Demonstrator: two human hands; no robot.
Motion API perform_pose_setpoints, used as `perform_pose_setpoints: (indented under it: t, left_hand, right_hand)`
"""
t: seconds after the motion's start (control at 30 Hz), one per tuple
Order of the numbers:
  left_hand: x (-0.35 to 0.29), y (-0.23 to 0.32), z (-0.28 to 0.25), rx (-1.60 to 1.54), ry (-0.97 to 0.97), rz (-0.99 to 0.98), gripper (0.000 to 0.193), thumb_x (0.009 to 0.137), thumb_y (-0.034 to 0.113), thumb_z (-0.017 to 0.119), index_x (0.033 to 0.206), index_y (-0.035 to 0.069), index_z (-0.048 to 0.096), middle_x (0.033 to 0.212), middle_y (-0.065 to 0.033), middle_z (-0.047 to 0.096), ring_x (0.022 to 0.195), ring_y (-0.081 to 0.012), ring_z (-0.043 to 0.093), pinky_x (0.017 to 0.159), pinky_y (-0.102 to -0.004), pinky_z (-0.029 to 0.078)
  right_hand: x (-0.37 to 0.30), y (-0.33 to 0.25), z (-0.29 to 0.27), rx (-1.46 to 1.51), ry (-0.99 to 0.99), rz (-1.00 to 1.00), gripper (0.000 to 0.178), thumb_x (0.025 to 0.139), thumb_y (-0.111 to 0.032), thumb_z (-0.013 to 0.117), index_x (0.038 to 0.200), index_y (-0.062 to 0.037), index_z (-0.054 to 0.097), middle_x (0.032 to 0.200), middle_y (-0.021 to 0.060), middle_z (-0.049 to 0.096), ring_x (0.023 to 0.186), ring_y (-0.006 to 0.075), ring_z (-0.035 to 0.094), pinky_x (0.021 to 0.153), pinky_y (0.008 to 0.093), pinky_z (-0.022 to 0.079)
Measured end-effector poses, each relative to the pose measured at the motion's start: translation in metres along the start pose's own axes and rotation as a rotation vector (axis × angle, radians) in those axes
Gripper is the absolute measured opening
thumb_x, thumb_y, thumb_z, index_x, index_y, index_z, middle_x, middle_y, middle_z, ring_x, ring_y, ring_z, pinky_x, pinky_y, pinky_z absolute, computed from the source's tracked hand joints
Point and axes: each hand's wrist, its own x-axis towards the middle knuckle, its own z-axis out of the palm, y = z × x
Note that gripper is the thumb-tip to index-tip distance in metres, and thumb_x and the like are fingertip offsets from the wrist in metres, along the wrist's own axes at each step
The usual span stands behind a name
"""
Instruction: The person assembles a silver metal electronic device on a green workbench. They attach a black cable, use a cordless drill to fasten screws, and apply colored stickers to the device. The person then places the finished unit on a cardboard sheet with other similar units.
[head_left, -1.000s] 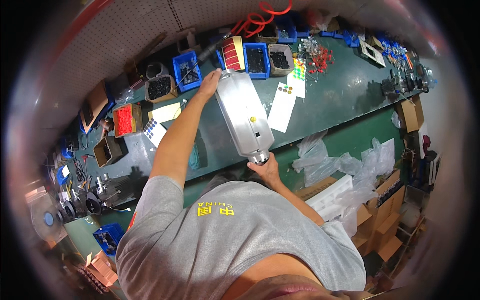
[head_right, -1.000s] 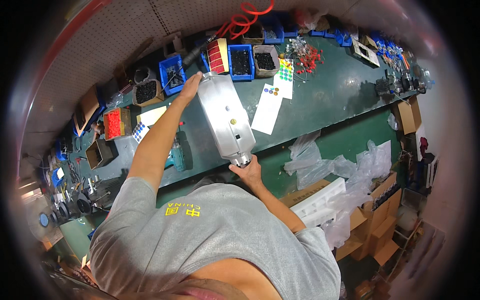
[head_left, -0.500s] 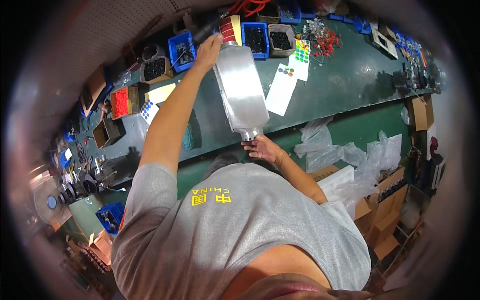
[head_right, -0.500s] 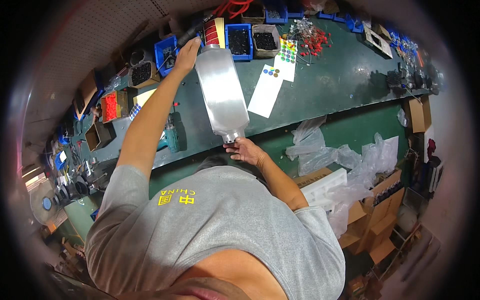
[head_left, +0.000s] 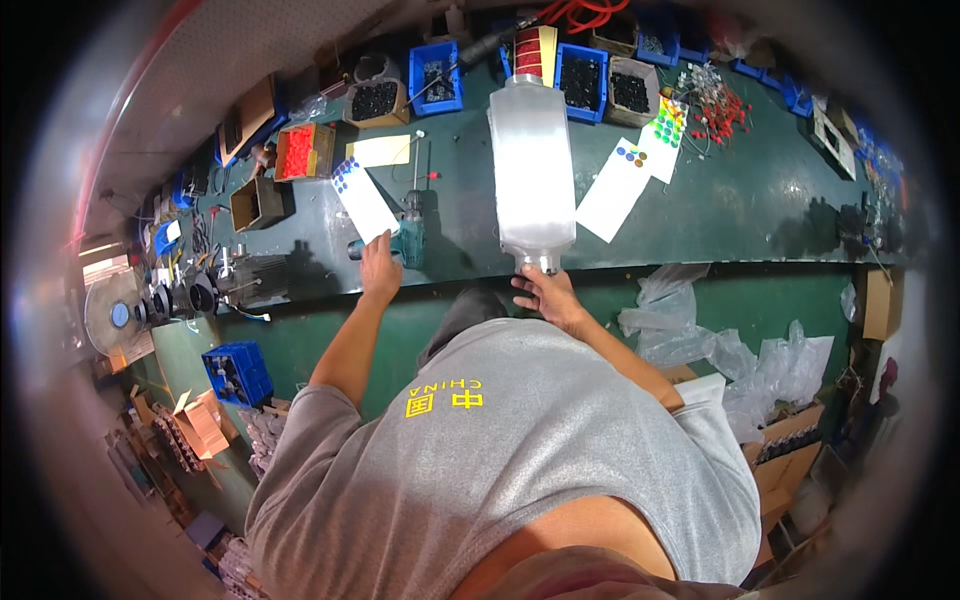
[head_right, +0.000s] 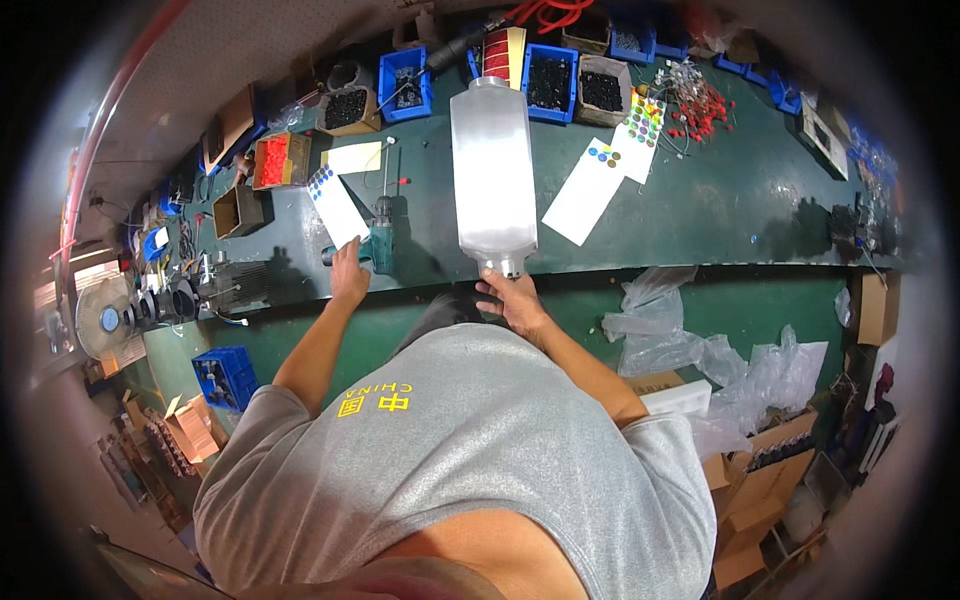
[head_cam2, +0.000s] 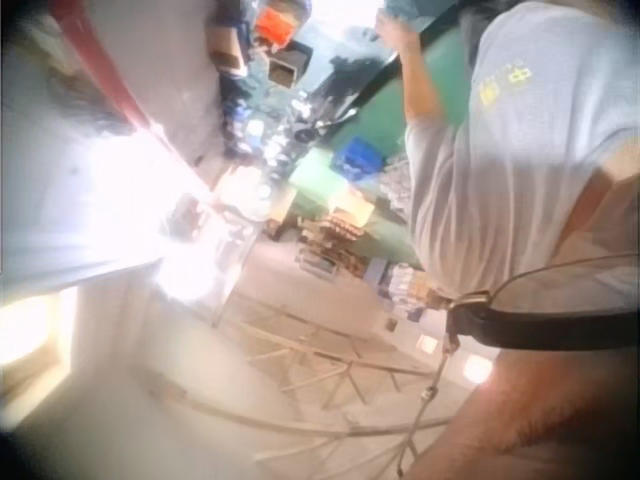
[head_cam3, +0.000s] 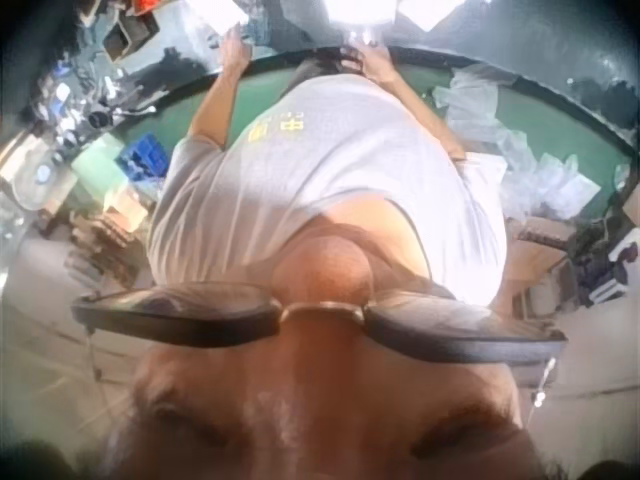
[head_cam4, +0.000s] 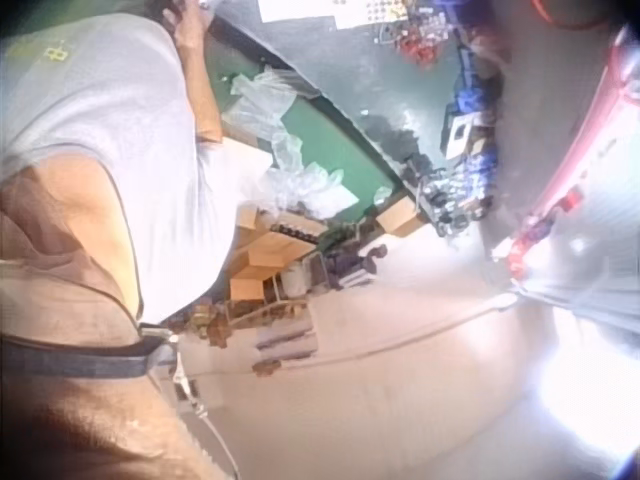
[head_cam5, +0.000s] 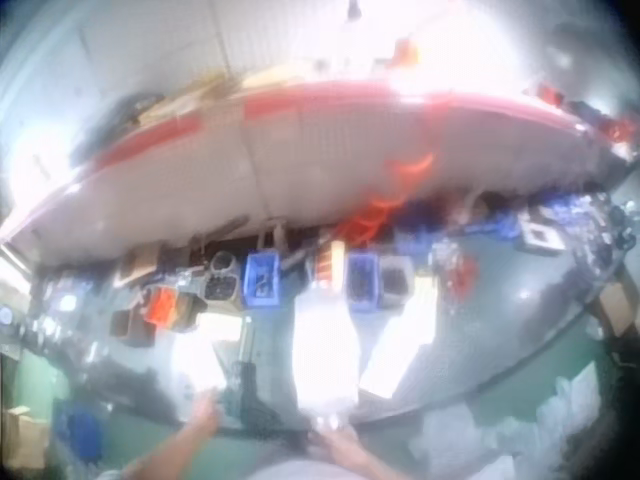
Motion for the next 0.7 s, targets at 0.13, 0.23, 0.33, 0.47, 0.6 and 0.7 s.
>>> perform_pose_setpoints:
  t: [0.13,0.23,0.33,0.47,0.6,0.7]
  left_hand:
    - [-0.012,-0.016,0.0,0.138,-0.075,-0.011,0.076,0.079,-0.002,0.06,0.149,0.016,0.039,0.147,-0.0123,0.044,0.137,-0.032,0.04,0.116,-0.0481,0.03]
    - [0.005,-0.031,0.01,0.147,-0.052,0.079,0.076,0.078,-0.003,0.061,0.149,0.017,0.04,0.14,-0.0106,0.048,0.134,-0.0307,0.043,0.117,-0.0498,0.027]
    - [0.022,-0.029,0.016,0.173,-0.046,0.163,0.075,0.079,-0.001,0.062,0.149,0.018,0.04,0.132,-0.0101,0.052,0.128,-0.0297,0.047,0.115,-0.0493,0.029]
    - [0.032,-0.032,0.022,0.222,-0.061,0.218,0.077,0.08,0.001,0.063,0.15,0.02,0.037,0.125,-0.0109,0.053,0.123,-0.0302,0.051,0.111,-0.0483,0.032]
    - [0.032,-0.028,0.014,0.275,-0.049,0.238,0.081,0.078,0.003,0.066,0.15,0.021,0.035,0.122,-0.0113,0.053,0.119,-0.0311,0.053,0.106,-0.0468,0.036]
    - [0.025,-0.033,0.015,0.241,0.015,0.378,0.078,0.077,0.005,0.068,0.148,0.02,0.039,0.121,-0.0112,0.053,0.118,-0.031,0.052,0.102,-0.0469,0.038]
  right_hand:
    - [0.001,-0.002,0.003,0.029,0.054,-0.005,0.047,0.091,-0.031,0.074,0.126,-0.0078,0.052,0.112,0.0041,0.059,0.101,0.0196,0.064,0.079,0.039,0.06]
    - [0.005,0.002,-0.005,-0.04,0.051,-0.047,0.039,0.096,-0.03,0.067,0.125,-0.0067,0.057,0.112,0.0045,0.065,0.1,0.016,0.064,0.078,0.0328,0.057]
    - [0.003,0.004,-0.005,-0.08,0.103,-0.069,0.036,0.097,-0.03,0.064,0.124,-0.0074,0.058,0.111,0.0041,0.067,0.099,0.0147,0.063,0.079,0.0323,0.055]
    - [0.002,0.008,0.002,-0.084,0.141,-0.086,0.037,0.092,-0.034,0.07,0.118,-0.0095,0.06,0.106,0.0039,0.066,0.095,0.0141,0.063,0.08,0.0327,0.055]
    - [0.007,0.014,0.005,-0.113,0.14,-0.109,0.044,0.091,-0.037,0.072,0.122,-0.0102,0.057,0.109,0.0043,0.065,0.098,0.0151,0.062,0.081,0.0334,0.056]
    - [0.006,0.013,0.004,-0.07,0.108,-0.097,0.052,0.089,-0.041,0.074,0.126,-0.01,0.054,0.112,0.0051,0.063,0.102,0.0165,0.061,0.083,0.035,0.056]
